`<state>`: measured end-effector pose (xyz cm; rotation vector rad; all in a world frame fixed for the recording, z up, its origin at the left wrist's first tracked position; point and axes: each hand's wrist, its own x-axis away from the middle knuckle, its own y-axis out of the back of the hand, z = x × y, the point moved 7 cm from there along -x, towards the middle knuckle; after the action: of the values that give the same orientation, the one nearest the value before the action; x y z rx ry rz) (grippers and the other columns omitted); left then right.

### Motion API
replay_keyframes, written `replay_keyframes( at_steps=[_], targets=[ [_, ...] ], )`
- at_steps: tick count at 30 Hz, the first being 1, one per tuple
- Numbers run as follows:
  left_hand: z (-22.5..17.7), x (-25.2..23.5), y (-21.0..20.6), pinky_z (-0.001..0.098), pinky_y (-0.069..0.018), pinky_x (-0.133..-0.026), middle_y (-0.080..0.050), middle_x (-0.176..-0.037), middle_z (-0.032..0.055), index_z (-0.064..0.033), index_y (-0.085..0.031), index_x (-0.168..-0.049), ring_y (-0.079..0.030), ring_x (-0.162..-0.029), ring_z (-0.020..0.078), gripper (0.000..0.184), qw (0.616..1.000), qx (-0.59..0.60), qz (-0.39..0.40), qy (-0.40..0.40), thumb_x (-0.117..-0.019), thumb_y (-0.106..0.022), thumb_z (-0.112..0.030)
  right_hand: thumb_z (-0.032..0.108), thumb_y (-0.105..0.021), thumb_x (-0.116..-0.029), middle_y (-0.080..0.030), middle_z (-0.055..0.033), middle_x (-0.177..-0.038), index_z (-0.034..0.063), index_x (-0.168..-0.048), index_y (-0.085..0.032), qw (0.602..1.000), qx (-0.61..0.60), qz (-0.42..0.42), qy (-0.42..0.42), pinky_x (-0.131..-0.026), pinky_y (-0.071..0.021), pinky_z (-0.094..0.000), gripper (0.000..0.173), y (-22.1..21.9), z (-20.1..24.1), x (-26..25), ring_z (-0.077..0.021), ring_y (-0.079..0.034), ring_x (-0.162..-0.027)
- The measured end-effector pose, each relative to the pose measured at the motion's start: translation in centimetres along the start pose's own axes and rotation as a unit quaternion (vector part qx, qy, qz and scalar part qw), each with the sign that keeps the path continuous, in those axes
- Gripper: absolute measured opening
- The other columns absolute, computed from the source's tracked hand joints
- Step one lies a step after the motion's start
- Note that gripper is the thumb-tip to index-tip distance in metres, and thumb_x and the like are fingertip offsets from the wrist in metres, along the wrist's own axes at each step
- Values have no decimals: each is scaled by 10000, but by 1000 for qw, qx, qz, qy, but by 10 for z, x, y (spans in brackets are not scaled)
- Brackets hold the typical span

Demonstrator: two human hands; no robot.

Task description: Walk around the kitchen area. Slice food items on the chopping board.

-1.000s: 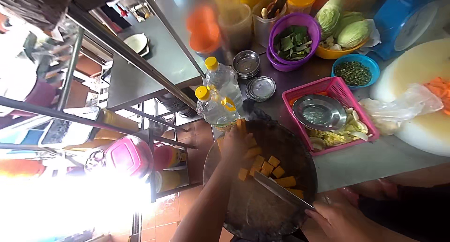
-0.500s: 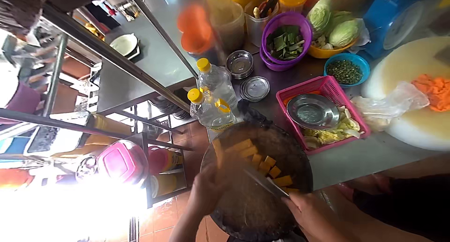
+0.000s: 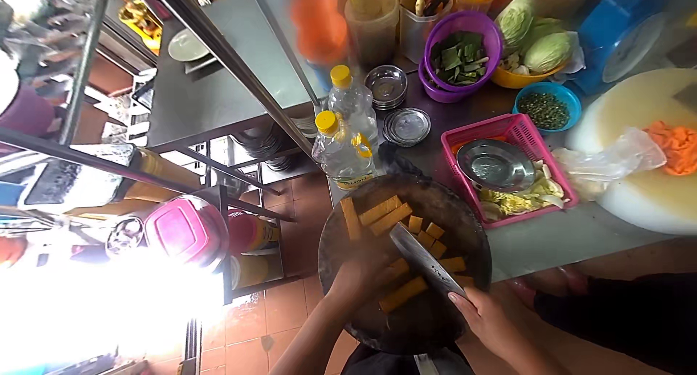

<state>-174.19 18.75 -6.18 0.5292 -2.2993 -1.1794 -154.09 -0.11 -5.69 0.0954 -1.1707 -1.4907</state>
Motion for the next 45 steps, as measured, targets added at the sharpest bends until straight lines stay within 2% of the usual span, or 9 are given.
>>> replay_keyframes(
  at_steps=[8,13,18,23,26,31,37,42,45],
  targets=[
    [-17,-6,-12,405,-575,-889,-702,-1088,20,-205,-717,-1189,-688,-1021,166,401,996,42,64,-46,-1086,-414,-445,571,-442,-1043,-586,-66,-678,103,-882,-637,1000,3,12,0,-618,-525,-440,532,2,2,-2,-223,-620,-652],
    [-33,-21,13,400,-611,-793,-690,-1104,70,-132,-704,-1198,-703,-978,218,288,993,-66,-91,-35,-1066,-503,-290,607,-422,-1037,-595,-65,-700,114,-906,-637,1000,-5,26,-14,-631,-532,-450,553,-1,-4,-4,-224,-630,-671],
    [-44,-29,-3,458,-510,-1039,-594,-1314,141,-72,-589,-1309,-563,-1263,304,419,982,21,-182,40,-1025,-553,-378,584,-452,-1038,-610,-78,-686,96,-913,-652,999,-4,31,-8,-612,-542,-457,542,4,1,-4,-235,-642,-642],
    [-27,-9,9,433,-531,-1025,-625,-1302,114,-69,-635,-1253,-582,-1259,254,295,958,82,-273,11,-998,-554,-192,625,-444,-1022,-604,-73,-670,108,-896,-653,1000,-14,20,-11,-599,-536,-475,571,2,-6,-5,-243,-637,-632],
    [-11,-30,30,480,-519,-991,-650,-1251,96,-90,-695,-1172,-597,-1199,280,265,970,-24,-236,51,-999,-567,-244,647,-426,-1014,-590,-63,-656,121,-884,-646,1000,-20,11,-2,-574,-531,-466,585,0,-10,-6,-229,-627,-610],
    [-5,-72,52,596,-443,-1054,-527,-1460,113,-137,-617,-1373,-504,-1321,361,504,983,-113,-115,84,-944,-675,-395,521,-488,-1041,-571,-99,-613,54,-815,-641,998,-35,-30,45,-526,-499,-472,541,7,-4,13,-257,-595,-564],
    [-4,-109,46,512,-521,-991,-559,-1375,157,-64,-486,-1474,-535,-1291,358,718,987,-151,13,63,-866,-736,-351,480,-501,-1053,-593,-105,-638,46,-841,-665,998,-16,-31,43,-546,-514,-457,510,9,-12,31,-250,-613,-585],
    [-4,-106,72,537,-543,-965,-564,-1341,185,-61,-514,-1421,-574,-1244,375,673,990,-113,-34,76,-915,-687,-470,532,-492,-1041,-567,-71,-617,85,-822,-649,999,-29,-24,28,-521,-496,-446,522,11,-17,26,-227,-589,-563],
    [-27,-65,85,544,-517,-1018,-531,-1381,195,-64,-437,-1501,-539,-1278,383,696,994,-76,-28,76,-933,-698,-371,584,-490,-1023,-557,-54,-615,113,-804,-644,998,-40,-37,23,-517,-494,-443,542,6,-26,23,-214,-581,-561]
  ],
)
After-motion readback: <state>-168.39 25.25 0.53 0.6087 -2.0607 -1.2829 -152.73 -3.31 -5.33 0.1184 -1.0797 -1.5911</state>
